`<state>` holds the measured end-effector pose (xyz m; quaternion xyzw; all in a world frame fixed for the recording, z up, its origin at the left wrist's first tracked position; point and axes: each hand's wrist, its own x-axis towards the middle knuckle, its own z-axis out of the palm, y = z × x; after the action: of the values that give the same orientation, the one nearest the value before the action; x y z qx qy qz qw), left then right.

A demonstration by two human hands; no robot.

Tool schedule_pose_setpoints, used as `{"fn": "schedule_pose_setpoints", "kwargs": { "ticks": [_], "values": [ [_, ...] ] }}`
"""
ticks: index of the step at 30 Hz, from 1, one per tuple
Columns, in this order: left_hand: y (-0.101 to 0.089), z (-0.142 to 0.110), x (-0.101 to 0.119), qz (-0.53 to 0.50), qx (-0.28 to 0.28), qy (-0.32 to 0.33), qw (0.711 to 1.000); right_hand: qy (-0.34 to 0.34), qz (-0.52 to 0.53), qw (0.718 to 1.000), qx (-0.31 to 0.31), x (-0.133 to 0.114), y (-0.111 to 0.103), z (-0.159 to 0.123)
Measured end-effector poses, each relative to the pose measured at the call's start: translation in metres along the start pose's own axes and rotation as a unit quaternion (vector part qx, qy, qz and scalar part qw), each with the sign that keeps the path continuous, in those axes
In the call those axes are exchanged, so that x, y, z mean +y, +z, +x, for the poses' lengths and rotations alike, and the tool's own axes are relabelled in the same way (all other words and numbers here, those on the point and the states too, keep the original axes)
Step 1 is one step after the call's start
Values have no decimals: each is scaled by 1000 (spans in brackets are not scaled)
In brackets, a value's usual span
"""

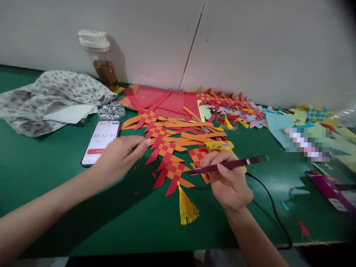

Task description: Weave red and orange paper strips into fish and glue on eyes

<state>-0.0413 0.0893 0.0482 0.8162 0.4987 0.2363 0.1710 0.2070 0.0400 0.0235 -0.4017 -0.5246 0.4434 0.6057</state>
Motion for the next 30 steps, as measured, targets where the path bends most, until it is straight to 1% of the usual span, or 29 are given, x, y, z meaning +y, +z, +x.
{"fn": "schedule_pose_setpoints", "kwargs": {
  "ticks": [1,2,3,4,5,6,7,8,9,11,12,13,14,16,19,22,23,24,27,30],
  "values": [
    [-8,3,-7,61,28,-4,998,-3,-8,1000,17,1,0,1],
    [-15,6,-13,130,69,-3,989,-6,-19,999,35,3,1,2],
    [-23,10,-17,206,142,-8,968,-8,-32,998,52,4,1,4],
    [-29,12,-20,260,162,6,952,-11,-47,997,66,5,3,5],
    [-35,14,-21,290,184,6,939,-16,-64,995,78,5,4,6],
    [-38,16,-19,309,184,-6,933,-22,-84,992,87,5,6,7],
    [-40,16,-17,318,181,-4,931,-26,-109,990,91,4,8,5],
    [-39,16,-14,318,162,4,934,-28,-137,986,92,2,10,2],
    [-36,15,-11,318,118,11,941,-26,-170,981,87,1,12,-2],
    [-26,12,-6,304,83,57,947,-13,-252,966,61,-2,17,-17],
    [-20,10,-5,297,93,89,946,-4,-300,953,35,-2,19,-26],
    [-14,9,-5,289,89,110,947,-8,-361,933,7,-1,21,-36],
    [-8,8,-5,281,93,127,947,-26,-417,909,-3,1,24,-46],
    [1,6,-7,261,98,156,948,-70,-491,868,9,6,29,-64],
    [10,3,-8,224,91,189,952,-83,-556,827,10,13,37,-80],
    [16,1,-6,188,79,211,956,-91,-604,791,29,15,43,-83],
    [18,-1,-6,178,75,216,957,-93,-610,787,32,15,44,-82],
    [20,-2,-6,168,71,220,958,-97,-607,788,33,13,44,-80],
    [25,-4,-7,148,70,227,960,-108,-578,807,49,5,45,-73],
    [28,-5,-10,137,85,228,960,-118,-552,821,77,-7,46,-63]
  ]
}}
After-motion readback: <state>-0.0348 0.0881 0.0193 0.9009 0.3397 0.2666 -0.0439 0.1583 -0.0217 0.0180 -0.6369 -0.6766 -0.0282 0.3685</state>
